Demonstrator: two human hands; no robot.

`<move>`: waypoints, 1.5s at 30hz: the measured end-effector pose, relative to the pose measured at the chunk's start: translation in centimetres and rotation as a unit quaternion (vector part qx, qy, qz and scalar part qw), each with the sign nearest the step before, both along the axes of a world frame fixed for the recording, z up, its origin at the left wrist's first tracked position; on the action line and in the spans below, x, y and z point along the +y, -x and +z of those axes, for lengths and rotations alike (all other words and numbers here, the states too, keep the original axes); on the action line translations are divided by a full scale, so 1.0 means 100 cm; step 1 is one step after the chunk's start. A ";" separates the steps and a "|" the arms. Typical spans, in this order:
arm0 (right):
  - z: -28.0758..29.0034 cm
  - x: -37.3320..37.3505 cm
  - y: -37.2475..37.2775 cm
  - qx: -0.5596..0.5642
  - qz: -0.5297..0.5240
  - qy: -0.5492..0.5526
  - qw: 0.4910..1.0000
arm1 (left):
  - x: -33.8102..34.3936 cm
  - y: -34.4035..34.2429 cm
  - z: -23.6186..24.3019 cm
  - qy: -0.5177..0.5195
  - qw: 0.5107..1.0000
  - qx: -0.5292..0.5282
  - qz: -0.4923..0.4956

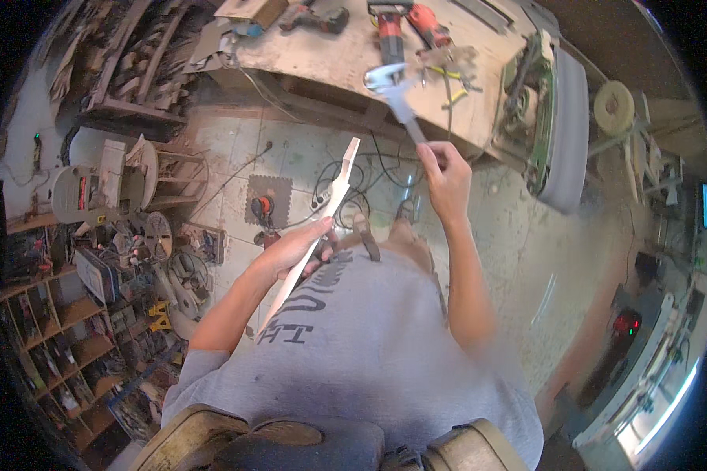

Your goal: The person shapes the back of a guitar neck using a belt sander, turning the wood to sand different angles, and checking the width of the heel with calipers.

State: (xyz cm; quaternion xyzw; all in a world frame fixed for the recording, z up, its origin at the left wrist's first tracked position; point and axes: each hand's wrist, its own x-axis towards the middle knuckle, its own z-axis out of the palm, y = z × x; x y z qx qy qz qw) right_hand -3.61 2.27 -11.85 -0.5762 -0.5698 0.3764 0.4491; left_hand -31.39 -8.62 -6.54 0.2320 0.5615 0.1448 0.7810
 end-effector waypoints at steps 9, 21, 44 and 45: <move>0.084 -0.045 0.017 -0.178 0.132 -0.015 0.975 | -0.016 0.001 -0.010 0.002 0.999 0.006 -0.051; 0.075 -0.070 -0.003 -0.249 0.153 0.038 0.956 | -0.022 -0.002 -0.004 -0.024 0.994 0.017 -0.103; 0.053 -0.072 -0.005 -0.398 0.141 -0.176 0.889 | -0.025 -0.011 -0.006 0.001 0.995 -0.033 -0.090; 0.051 -0.072 -0.005 -0.397 0.139 -0.180 0.889 | -0.025 -0.012 -0.005 0.003 0.996 -0.031 -0.087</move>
